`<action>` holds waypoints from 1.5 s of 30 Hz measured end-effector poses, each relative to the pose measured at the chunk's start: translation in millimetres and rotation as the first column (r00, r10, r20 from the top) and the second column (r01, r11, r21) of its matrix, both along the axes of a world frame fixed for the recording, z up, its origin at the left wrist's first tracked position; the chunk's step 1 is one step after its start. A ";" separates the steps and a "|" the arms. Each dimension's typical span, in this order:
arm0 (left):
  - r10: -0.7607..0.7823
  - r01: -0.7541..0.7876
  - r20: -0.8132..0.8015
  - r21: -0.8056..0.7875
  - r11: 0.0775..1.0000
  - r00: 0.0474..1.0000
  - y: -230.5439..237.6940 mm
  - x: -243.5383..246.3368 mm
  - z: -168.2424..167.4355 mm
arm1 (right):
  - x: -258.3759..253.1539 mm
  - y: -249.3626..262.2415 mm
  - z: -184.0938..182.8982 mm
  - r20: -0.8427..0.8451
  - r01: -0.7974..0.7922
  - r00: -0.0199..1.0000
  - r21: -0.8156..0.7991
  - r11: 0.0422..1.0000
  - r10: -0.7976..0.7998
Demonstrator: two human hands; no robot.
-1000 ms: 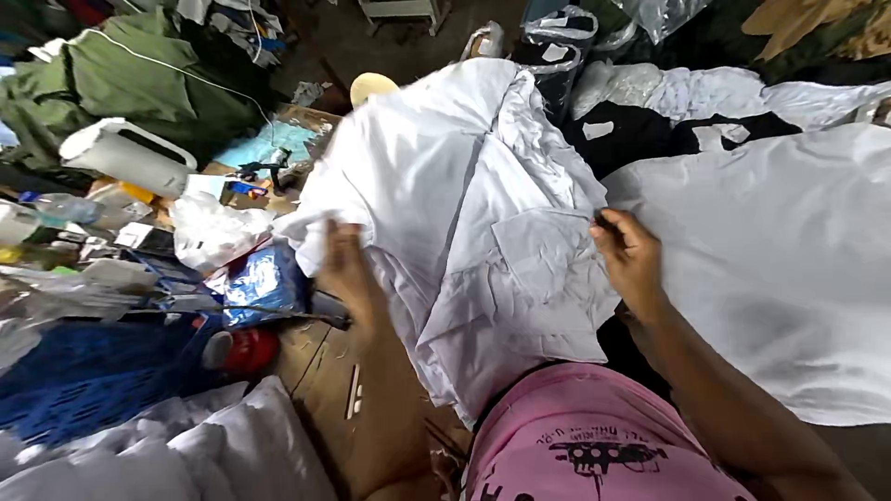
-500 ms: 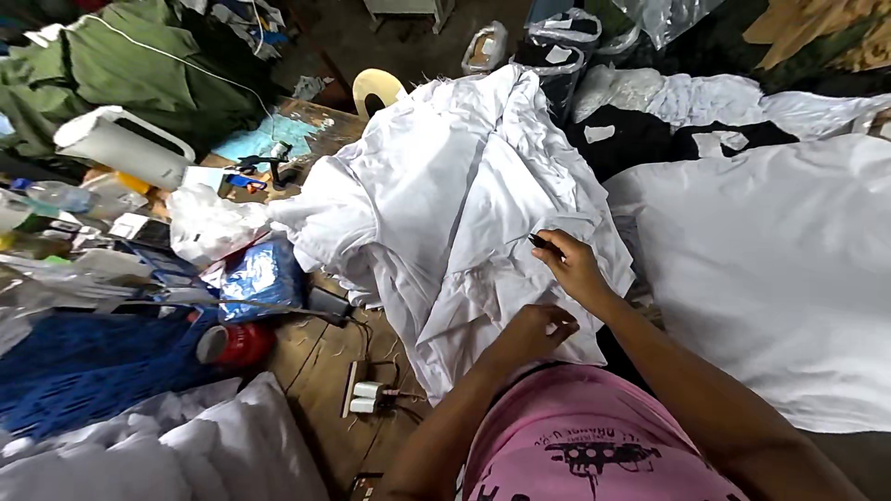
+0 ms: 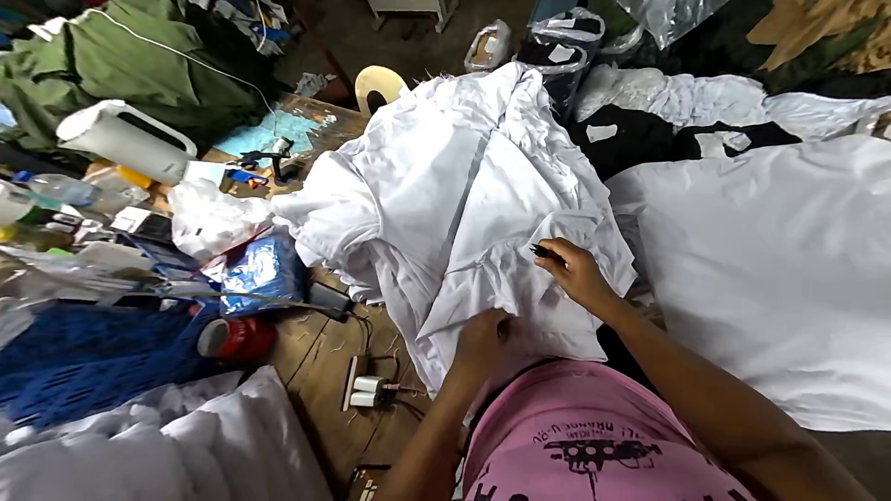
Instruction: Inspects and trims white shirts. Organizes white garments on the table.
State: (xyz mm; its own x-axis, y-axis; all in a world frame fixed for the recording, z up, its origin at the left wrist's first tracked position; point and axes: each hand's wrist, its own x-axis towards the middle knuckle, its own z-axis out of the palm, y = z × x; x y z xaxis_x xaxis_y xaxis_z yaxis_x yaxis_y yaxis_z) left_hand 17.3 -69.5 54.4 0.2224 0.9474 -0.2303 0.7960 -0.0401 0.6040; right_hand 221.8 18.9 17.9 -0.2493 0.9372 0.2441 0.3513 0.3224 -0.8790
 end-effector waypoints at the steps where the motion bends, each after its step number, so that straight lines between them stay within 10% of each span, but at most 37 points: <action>1: 0.084 -0.083 -0.022 0.053 0.995 0.996 4.1 0.6 2.5 | -0.7 -0.6 -0.4 0.003 -0.004 1.000 -0.004 1.000 0.004; 11: 0.357 -0.253 -0.046 0.621 0.742 0.933 61.4 -13.3 -38.7 | -28.9 0.9 16.3 0.282 -0.199 0.936 -0.065 0.978 0.209; 18: 0.285 -0.308 0.139 0.620 0.721 0.948 37.6 -13.2 -39.1 | -66.8 5.2 10.8 0.519 -0.238 0.842 0.117 0.964 0.145; 30: 0.284 -0.364 0.231 0.495 0.789 0.931 36.4 0.2 -35.5 | -61.2 20.5 11.3 0.450 -0.293 0.865 0.100 0.951 0.219; 34: 0.146 -0.146 -0.001 0.026 0.989 0.989 33.7 13.5 -12.7 | -45.2 27.3 19.6 0.311 -0.116 0.948 0.125 0.985 0.072; 37: -0.080 0.084 0.125 -0.027 0.996 0.989 46.6 23.0 8.7 | -27.8 28.5 36.6 0.119 0.052 0.990 0.221 0.974 -0.080; 40: 0.118 -0.233 0.636 0.099 0.968 0.763 77.1 -22.5 40.4 | -1.1 21.3 62.4 -0.035 0.174 0.985 0.277 0.945 -0.171; 43: 0.208 -0.812 0.967 -0.001 0.583 0.148 120.4 -107.2 55.3 | 28.2 15.0 67.1 -0.073 0.260 0.966 0.281 0.924 -0.250; 45: 0.225 -0.882 0.952 0.082 0.464 0.207 122.2 -135.5 48.0 | 37.6 14.4 57.4 -0.074 0.293 0.956 0.258 0.921 -0.283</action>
